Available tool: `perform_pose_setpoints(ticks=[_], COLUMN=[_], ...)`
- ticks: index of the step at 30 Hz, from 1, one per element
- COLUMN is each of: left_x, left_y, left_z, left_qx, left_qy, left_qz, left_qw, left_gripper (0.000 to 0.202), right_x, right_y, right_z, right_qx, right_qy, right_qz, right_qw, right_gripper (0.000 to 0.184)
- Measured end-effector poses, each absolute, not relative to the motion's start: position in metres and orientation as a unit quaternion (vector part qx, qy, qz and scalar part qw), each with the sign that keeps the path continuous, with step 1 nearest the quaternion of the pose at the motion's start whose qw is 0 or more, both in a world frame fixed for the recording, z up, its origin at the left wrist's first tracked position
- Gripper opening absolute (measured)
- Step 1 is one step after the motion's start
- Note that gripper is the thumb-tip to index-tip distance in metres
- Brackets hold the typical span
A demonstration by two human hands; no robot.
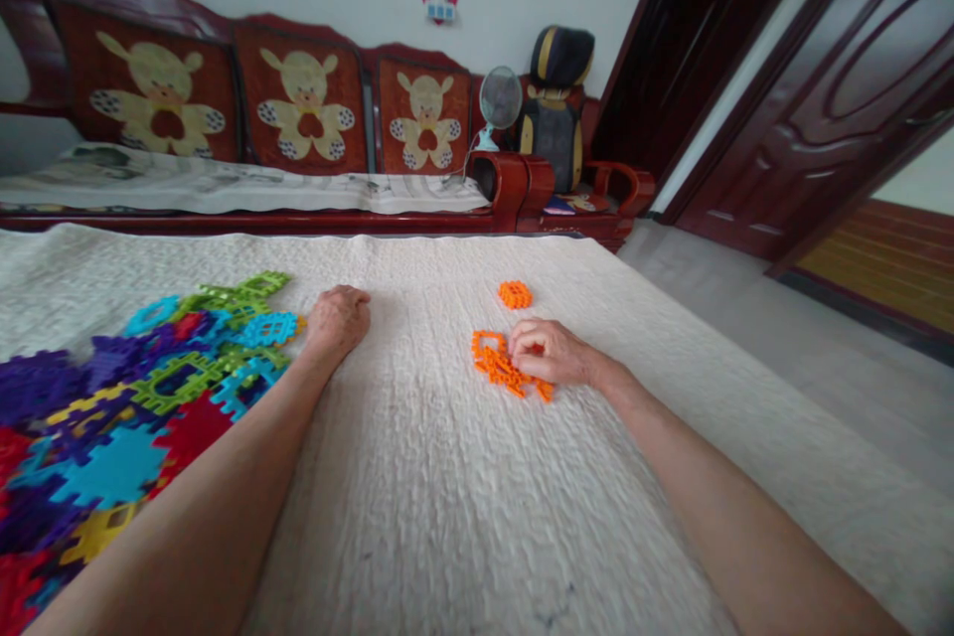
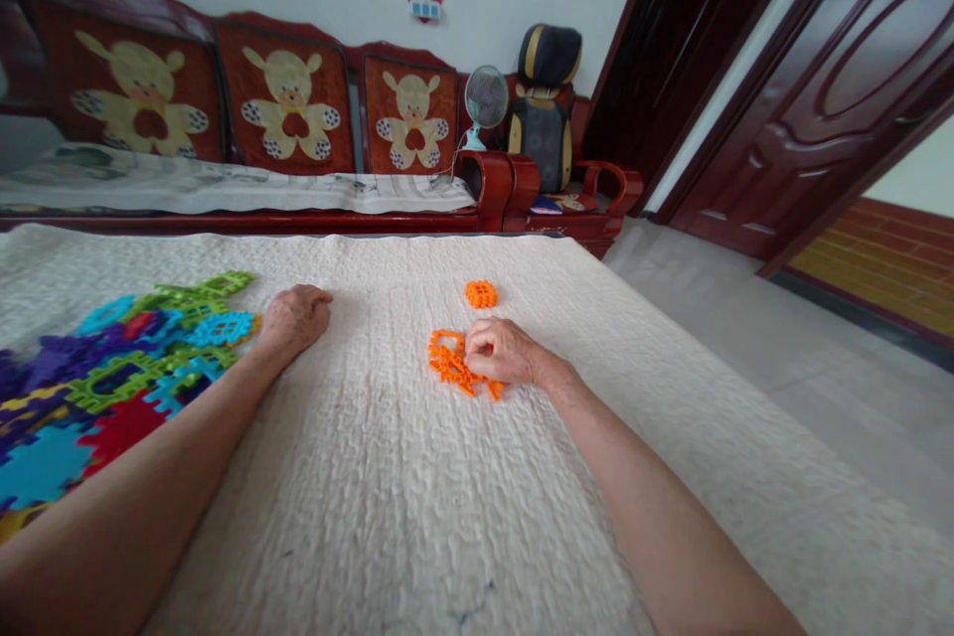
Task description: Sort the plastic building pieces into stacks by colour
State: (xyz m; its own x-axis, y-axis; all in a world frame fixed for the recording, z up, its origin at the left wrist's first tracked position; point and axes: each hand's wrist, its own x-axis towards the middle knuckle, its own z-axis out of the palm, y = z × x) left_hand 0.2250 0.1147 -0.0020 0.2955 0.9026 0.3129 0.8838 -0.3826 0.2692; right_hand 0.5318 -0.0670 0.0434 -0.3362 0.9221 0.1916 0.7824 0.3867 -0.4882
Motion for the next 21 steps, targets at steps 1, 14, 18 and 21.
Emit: perform_pose_setpoints(ticks=[1, 14, 18, 21], left_x=[0.225, 0.226, 0.226, 0.226], left_y=[0.115, 0.113, 0.113, 0.113], left_z=[-0.002, 0.000, -0.001, -0.002], left_qx=[0.804, 0.800, 0.803, 0.803], left_qy=[0.556, 0.564, 0.558, 0.559], left_qz=[0.209, 0.204, 0.207, 0.207], left_qw=[0.023, 0.021, 0.019, 0.014], left_gripper=[0.039, 0.039, 0.040, 0.040], right_x=[0.530, 0.510, 0.506, 0.517], right_y=[-0.066, -0.036, -0.037, -0.034], right_z=[0.044, 0.024, 0.026, 0.031], right_qx=[-0.544, -0.726, -0.722, -0.709], right_qy=[-0.794, -0.665, -0.665, -0.642], right_qz=[0.145, -0.010, -0.017, -0.072], right_qw=[0.229, 0.177, 0.191, 0.282], right_gripper=[0.029, 0.022, 0.021, 0.010])
